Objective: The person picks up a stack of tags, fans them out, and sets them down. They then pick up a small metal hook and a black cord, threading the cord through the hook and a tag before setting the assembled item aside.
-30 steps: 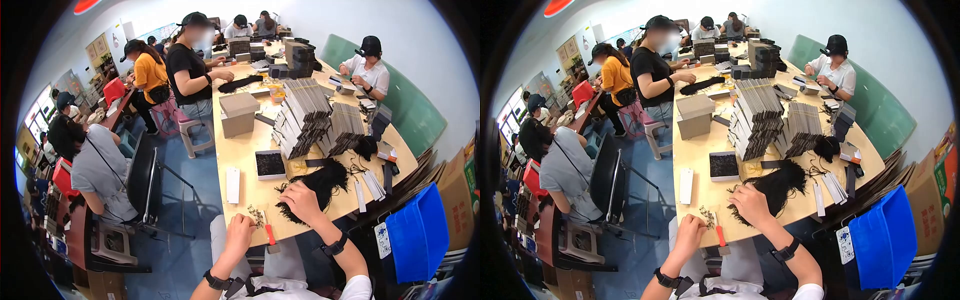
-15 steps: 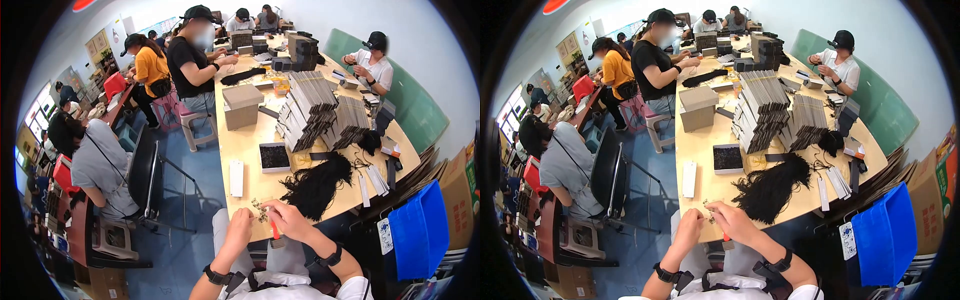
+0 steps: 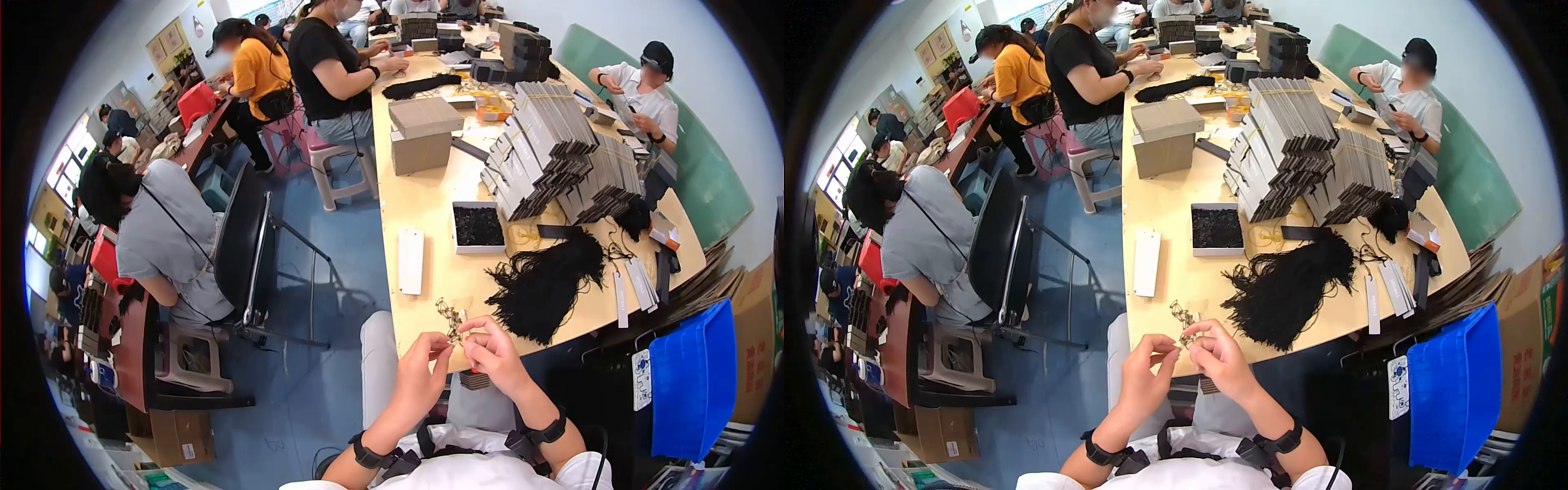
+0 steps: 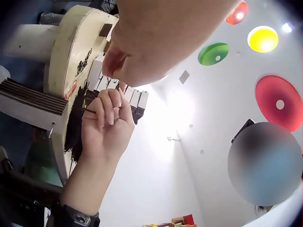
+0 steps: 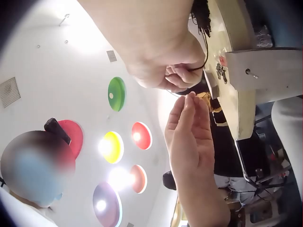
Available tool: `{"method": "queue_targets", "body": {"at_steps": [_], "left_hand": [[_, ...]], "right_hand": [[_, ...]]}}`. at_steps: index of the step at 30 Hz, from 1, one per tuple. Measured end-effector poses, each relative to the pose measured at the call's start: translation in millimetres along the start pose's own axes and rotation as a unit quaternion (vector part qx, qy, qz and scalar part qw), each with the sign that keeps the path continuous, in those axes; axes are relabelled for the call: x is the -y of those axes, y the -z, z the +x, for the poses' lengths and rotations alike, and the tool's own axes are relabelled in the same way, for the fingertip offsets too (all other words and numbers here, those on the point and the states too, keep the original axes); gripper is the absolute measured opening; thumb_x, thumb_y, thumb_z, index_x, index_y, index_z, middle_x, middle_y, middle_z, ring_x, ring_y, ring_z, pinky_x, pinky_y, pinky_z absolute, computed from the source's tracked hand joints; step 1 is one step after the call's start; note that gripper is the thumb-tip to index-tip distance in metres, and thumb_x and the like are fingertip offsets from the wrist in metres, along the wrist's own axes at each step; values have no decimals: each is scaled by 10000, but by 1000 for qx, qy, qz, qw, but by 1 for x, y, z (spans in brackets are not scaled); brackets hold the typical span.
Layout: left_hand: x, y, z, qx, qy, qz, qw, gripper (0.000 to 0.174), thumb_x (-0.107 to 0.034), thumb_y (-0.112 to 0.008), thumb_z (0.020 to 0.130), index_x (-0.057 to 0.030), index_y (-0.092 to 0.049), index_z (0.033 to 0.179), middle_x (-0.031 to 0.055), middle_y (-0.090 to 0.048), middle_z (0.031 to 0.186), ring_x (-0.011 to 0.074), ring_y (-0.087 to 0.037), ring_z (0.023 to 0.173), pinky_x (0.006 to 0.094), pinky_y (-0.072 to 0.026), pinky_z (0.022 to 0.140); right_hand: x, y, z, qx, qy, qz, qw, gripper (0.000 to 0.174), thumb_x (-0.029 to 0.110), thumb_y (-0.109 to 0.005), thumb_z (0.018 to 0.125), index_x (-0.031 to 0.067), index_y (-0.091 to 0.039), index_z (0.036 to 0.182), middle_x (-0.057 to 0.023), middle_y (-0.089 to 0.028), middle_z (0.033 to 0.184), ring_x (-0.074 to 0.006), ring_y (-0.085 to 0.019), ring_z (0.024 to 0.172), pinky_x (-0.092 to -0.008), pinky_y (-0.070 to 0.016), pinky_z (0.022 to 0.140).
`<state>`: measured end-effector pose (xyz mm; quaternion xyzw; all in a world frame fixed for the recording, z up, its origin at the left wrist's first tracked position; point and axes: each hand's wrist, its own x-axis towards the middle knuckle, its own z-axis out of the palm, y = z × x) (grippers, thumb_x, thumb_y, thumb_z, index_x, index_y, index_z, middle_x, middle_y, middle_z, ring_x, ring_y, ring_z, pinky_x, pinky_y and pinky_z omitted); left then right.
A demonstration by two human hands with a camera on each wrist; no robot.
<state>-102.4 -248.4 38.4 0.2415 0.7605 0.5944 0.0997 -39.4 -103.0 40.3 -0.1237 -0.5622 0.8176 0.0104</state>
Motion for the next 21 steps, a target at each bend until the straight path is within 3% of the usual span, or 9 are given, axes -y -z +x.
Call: {"method": "queue_targets", "body": {"at_steps": [14,21], "left_hand": [[-1,0,-5,1,-46,17,999,230,33,-610,846,9,-528,1060,149,-632,856,241,-664,774,323,-525,686],[0,-1,-7,0,-51,37,998,236,1,-635,853,-8,-534,1066,121,-666,852,220,-690,790,305,-536,686]], "right_hand": [[4,4,4,-13,-38,2,999,240,54,-547,899,35,-484,1129,13,-522,702,-27,-438,591,-164,-320,487],[6,3,6,3,-44,-6,999,244,51,-559,889,37,-484,1120,10,-523,693,-29,-439,582,-165,-317,478]]}}
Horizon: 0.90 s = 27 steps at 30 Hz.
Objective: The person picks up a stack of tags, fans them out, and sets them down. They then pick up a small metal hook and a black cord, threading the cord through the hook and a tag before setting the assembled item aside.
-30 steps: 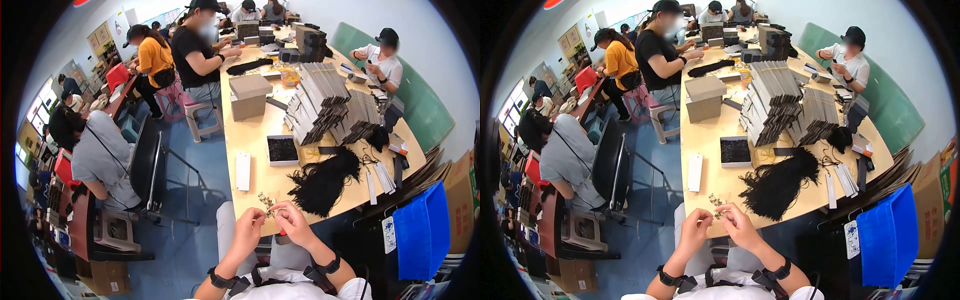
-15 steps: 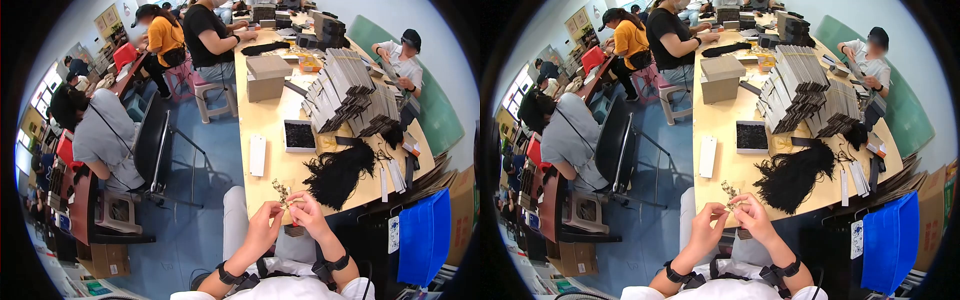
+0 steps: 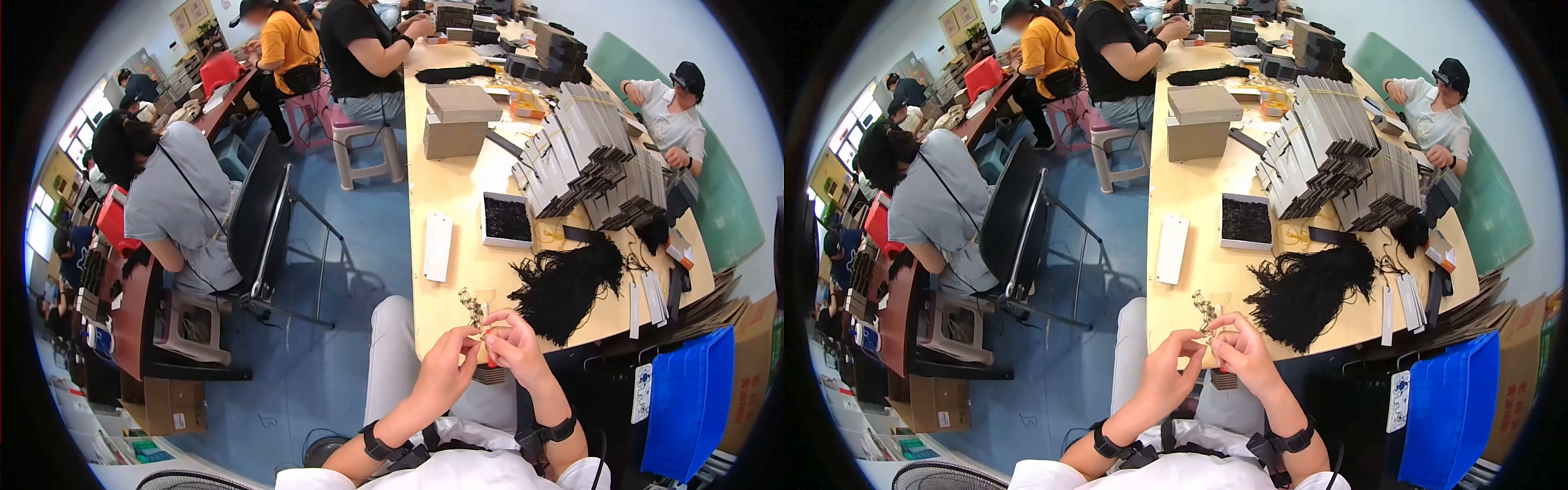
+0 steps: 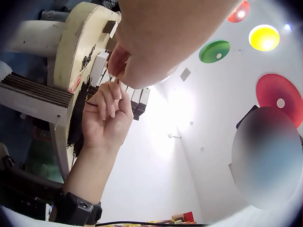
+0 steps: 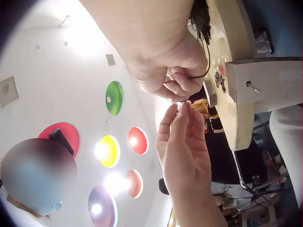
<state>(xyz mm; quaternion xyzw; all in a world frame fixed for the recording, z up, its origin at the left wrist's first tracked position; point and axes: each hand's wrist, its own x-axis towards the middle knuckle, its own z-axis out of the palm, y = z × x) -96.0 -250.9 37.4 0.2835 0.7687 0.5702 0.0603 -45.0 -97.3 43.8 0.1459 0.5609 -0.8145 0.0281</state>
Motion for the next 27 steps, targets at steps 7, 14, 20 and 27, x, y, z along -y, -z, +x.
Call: {"method": "queue_targets", "body": {"at_steps": [7,14,20,27], "left_hand": [[-3,3,0,28,0,-12,1000,273,11,-640,841,-13,-536,1093,129,-670,856,226,-690,805,308,-536,693],[1,0,-5,40,52,-151,986,216,8,-621,870,14,-595,1084,131,-674,915,180,-685,827,292,-544,715],[8,6,-1,124,51,-124,983,142,-45,-594,915,36,-631,1025,103,-659,914,156,-660,827,286,-543,747],[0,4,-1,120,39,-135,983,131,-74,-584,929,44,-612,981,95,-631,911,146,-638,826,279,-533,750]], "right_hand": [[-4,8,-4,34,-27,6,999,175,85,-597,905,26,-522,1052,-42,-584,702,-45,-456,531,-168,-325,454],[-10,18,-9,57,-18,54,997,82,63,-597,912,20,-531,935,-77,-598,711,-57,-449,485,-175,-327,429],[-14,26,-12,94,-26,110,989,63,42,-590,916,24,-530,915,-69,-586,702,-43,-394,468,-172,-273,404],[-15,22,-13,88,-26,123,988,70,55,-590,922,27,-526,918,-68,-581,691,-47,-395,459,-173,-283,404]]}}
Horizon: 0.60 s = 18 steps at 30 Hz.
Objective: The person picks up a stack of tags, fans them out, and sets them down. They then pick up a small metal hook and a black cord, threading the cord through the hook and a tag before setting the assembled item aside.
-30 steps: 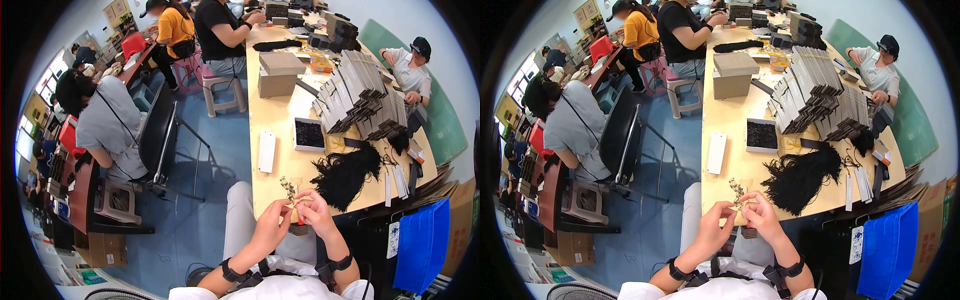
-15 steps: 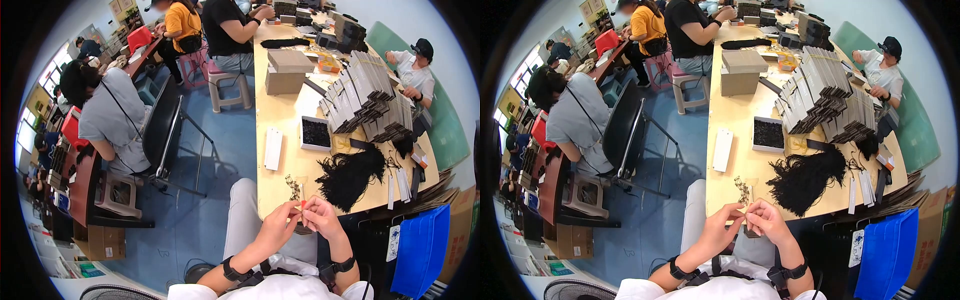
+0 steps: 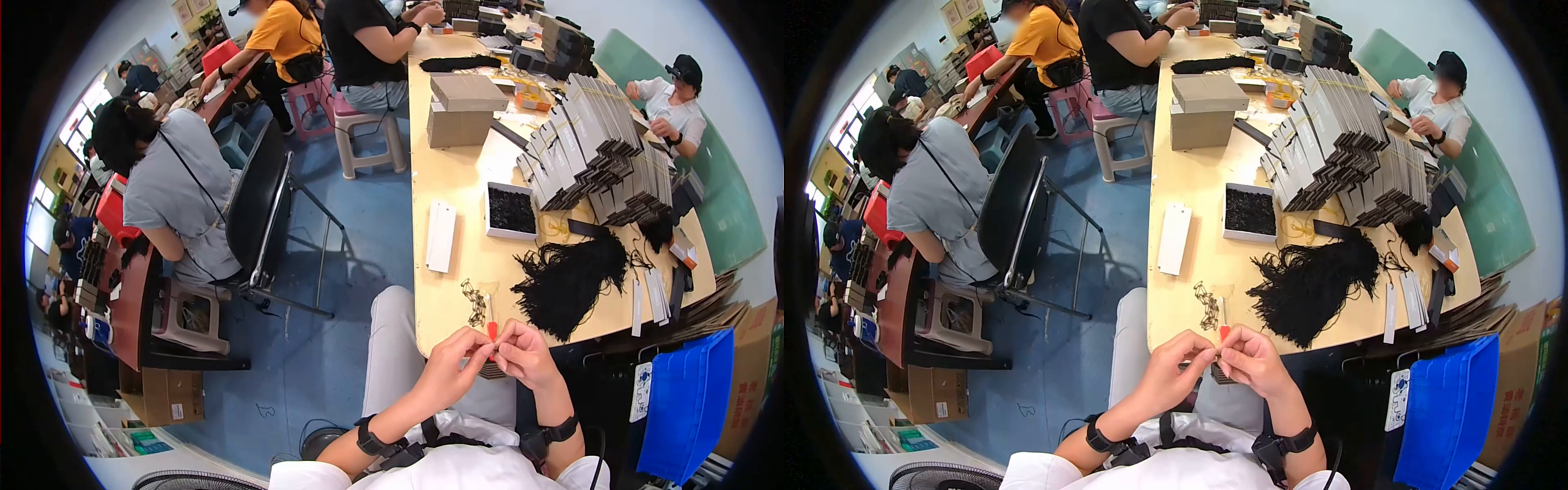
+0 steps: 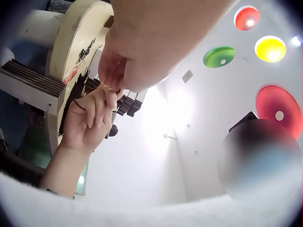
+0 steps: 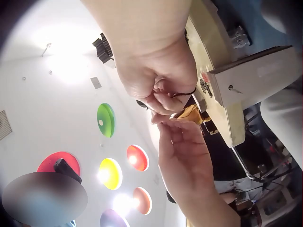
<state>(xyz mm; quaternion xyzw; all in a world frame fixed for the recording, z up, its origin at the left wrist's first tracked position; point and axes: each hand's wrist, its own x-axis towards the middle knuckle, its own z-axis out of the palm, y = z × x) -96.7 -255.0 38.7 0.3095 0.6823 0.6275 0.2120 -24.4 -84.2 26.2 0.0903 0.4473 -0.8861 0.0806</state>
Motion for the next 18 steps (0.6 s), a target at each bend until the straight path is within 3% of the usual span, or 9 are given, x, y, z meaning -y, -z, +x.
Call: {"method": "queue_targets", "body": {"at_steps": [3,5,8,11,17,18], "left_hand": [[3,-5,-2,-11,33,-56,998,139,-94,-574,943,40,-596,970,81,-614,914,134,-618,842,273,-525,764],[13,-10,-5,-35,97,-188,977,148,-110,-570,951,33,-590,981,69,-603,953,120,-599,872,271,-519,777],[10,-10,-4,-47,82,-225,970,126,-91,-586,939,29,-603,975,60,-594,970,111,-592,886,262,-514,778],[9,-10,-5,-71,39,-159,984,118,-66,-604,923,41,-612,973,67,-584,981,117,-594,893,261,-518,775],[21,-12,-5,-109,62,-175,977,115,-60,-616,907,19,-635,987,66,-587,995,125,-604,902,256,-524,767],[19,-12,-4,-109,69,-170,977,129,-60,-618,912,55,-620,969,73,-585,975,126,-601,898,253,-523,771]], "right_hand": [[-2,-2,1,0,18,31,999,70,58,-582,927,31,-518,921,-74,-584,689,-61,-419,458,-180,-318,413],[-6,-2,2,-1,49,46,998,77,61,-576,930,35,-506,917,-80,-590,694,-76,-441,458,-187,-349,425],[-10,-3,5,-10,73,49,996,84,54,-578,928,38,-497,910,-84,-593,699,-77,-449,464,-188,-354,429],[-13,-5,6,-35,58,14,998,89,48,-583,924,40,-495,911,-86,-597,704,-77,-457,471,-188,-359,434],[-20,-9,13,-46,70,11,996,99,58,-592,925,48,-495,908,-77,-604,717,-55,-450,469,-180,-332,405],[-19,-10,13,-46,66,14,997,101,58,-594,924,51,-495,908,-76,-605,717,-54,-447,466,-177,-329,405]]}}
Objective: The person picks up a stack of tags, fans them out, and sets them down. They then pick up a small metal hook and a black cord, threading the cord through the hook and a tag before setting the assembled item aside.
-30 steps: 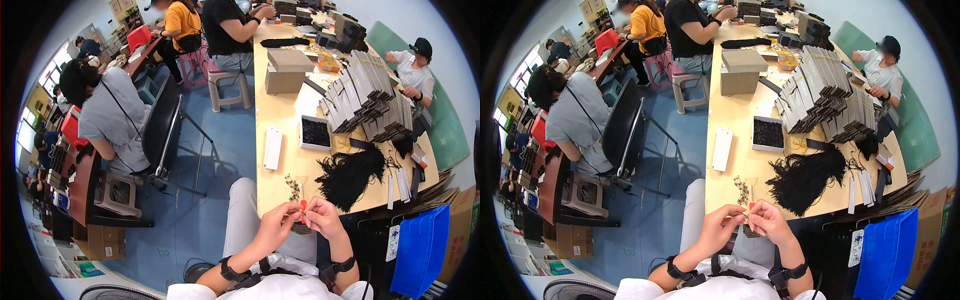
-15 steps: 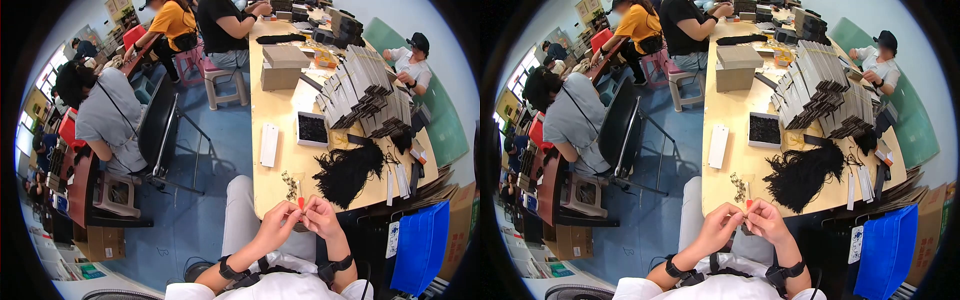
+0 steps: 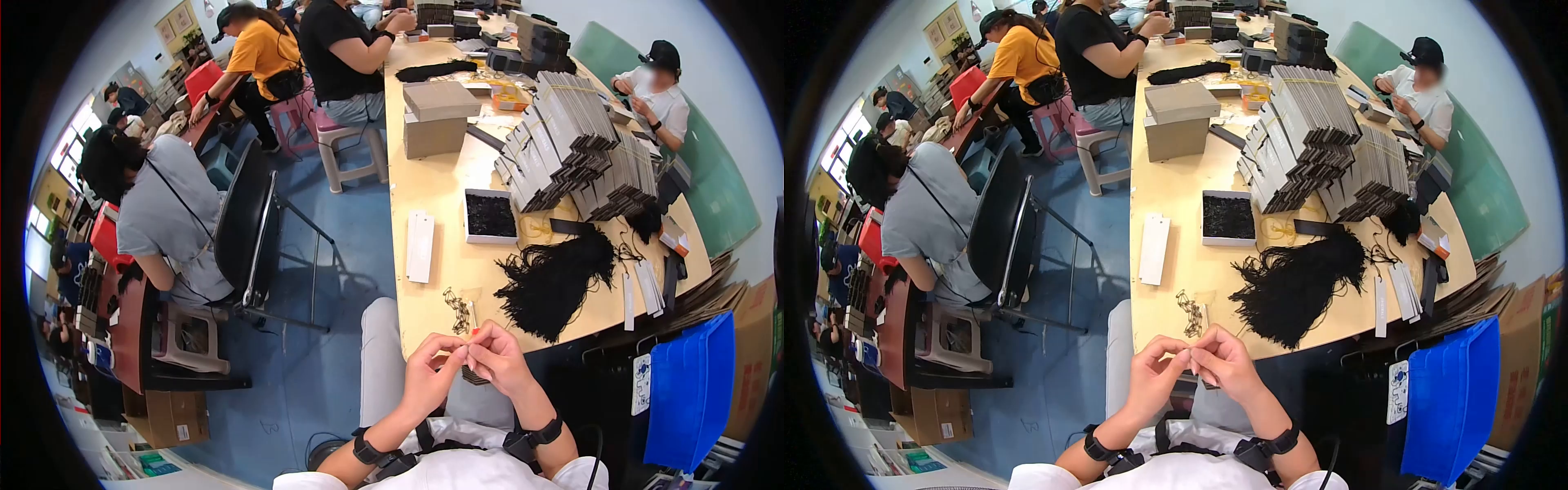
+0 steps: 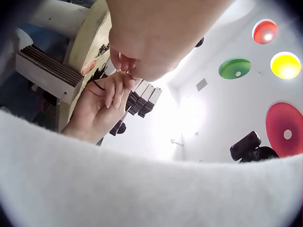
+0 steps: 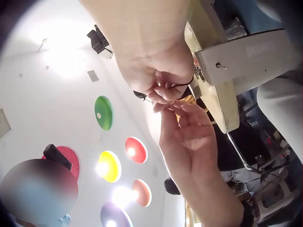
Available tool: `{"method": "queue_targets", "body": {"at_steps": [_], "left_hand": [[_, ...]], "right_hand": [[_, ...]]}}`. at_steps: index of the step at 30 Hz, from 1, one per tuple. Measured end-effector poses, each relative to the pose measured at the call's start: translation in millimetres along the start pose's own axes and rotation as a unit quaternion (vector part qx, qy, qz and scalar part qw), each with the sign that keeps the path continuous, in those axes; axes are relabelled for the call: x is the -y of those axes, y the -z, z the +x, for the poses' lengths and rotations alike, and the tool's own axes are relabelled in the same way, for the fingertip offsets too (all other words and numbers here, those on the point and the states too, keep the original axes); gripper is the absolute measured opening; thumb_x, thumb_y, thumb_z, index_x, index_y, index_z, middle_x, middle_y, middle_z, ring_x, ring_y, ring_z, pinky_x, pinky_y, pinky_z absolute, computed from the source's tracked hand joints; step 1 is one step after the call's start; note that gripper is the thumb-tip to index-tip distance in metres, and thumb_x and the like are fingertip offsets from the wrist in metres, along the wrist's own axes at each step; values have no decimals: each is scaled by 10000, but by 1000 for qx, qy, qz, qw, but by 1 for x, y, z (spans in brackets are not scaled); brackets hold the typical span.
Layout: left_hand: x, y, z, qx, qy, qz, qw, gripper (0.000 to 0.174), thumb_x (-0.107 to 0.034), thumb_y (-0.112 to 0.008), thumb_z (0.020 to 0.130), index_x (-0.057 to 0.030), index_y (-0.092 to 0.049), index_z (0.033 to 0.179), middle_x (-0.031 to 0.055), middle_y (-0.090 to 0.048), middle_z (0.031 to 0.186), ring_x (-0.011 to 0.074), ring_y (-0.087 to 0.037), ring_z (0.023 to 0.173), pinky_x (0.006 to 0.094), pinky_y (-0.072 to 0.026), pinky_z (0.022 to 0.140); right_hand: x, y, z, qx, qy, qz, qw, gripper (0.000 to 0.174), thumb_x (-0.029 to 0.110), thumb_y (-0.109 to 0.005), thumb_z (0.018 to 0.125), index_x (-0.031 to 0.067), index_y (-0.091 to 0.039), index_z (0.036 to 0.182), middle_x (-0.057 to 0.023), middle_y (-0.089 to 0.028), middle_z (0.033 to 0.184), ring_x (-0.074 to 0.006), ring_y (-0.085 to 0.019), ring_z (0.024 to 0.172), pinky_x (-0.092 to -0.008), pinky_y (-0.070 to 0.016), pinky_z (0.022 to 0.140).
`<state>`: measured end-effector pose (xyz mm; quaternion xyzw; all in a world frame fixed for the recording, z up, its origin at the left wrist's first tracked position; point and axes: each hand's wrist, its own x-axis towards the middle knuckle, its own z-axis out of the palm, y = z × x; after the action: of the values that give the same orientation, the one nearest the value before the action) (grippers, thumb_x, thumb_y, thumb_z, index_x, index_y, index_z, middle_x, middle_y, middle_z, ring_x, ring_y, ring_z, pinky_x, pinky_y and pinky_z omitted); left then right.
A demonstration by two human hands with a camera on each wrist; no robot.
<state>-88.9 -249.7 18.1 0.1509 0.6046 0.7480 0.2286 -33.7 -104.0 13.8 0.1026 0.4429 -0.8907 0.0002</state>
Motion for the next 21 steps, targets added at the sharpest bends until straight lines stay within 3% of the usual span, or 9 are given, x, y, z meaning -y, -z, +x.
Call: {"method": "queue_targets", "body": {"at_steps": [7,11,13,15,16,17,19,21], "left_hand": [[-3,1,3,15,-11,19,1000,107,-66,-620,900,21,-639,959,62,-602,962,116,-605,877,248,-521,765],[-6,9,8,-57,-62,96,992,74,-50,-611,906,24,-606,904,42,-570,943,82,-555,800,219,-456,705],[-14,24,15,-95,-91,130,983,65,-45,-611,902,17,-598,887,37,-565,933,79,-545,790,218,-445,698],[-22,38,21,-133,-136,217,957,44,-27,-597,902,11,-591,882,40,-570,906,93,-549,813,229,-453,705],[-23,43,21,-131,-138,215,958,44,-27,-597,902,11,-591,882,40,-570,906,93,-549,813,229,-453,705],[-23,48,21,-110,-154,245,951,36,-26,-596,901,8,-595,891,53,-584,941,99,-556,835,233,-457,717],[-20,46,17,-89,-172,276,942,29,-24,-596,900,5,-598,900,66,-599,976,105,-563,857,237,-461,730],[-15,35,10,45,-72,142,986,43,-37,-589,914,2,-607,914,103,-610,1102,124,-580,944,257,-468,813]], "right_hand": [[1,2,1,14,-4,27,1000,101,61,-618,908,52,-519,927,-76,-611,712,-60,-476,464,-176,-322,385],[20,8,-4,-11,-16,55,998,93,76,-612,911,31,-548,960,-85,-623,724,-78,-525,502,-182,-352,395],[35,33,-6,65,132,174,974,113,92,-592,920,3,-564,984,-91,-632,736,-110,-575,562,-196,-441,476],[55,37,-7,-14,206,199,958,122,103,-563,934,-12,-567,974,-122,-666,799,-137,-625,645,-229,-512,590],[61,42,-6,-78,207,177,959,127,109,-563,936,-10,-567,981,-160,-688,893,-152,-653,694,-245,-522,636],[66,40,-3,-79,210,176,958,127,109,-563,936,-10,-567,981,-160,-688,893,-152,-653,694,-245,-522,636],[70,28,5,-152,165,-50,973,133,113,-574,934,-8,-571,989,-172,-697,926,-143,-661,706,-231,-499,615],[57,20,7,-160,149,-210,953,106,103,-596,921,-2,-608,927,-103,-696,771,-95,-622,605,-218,-464,541]]}}
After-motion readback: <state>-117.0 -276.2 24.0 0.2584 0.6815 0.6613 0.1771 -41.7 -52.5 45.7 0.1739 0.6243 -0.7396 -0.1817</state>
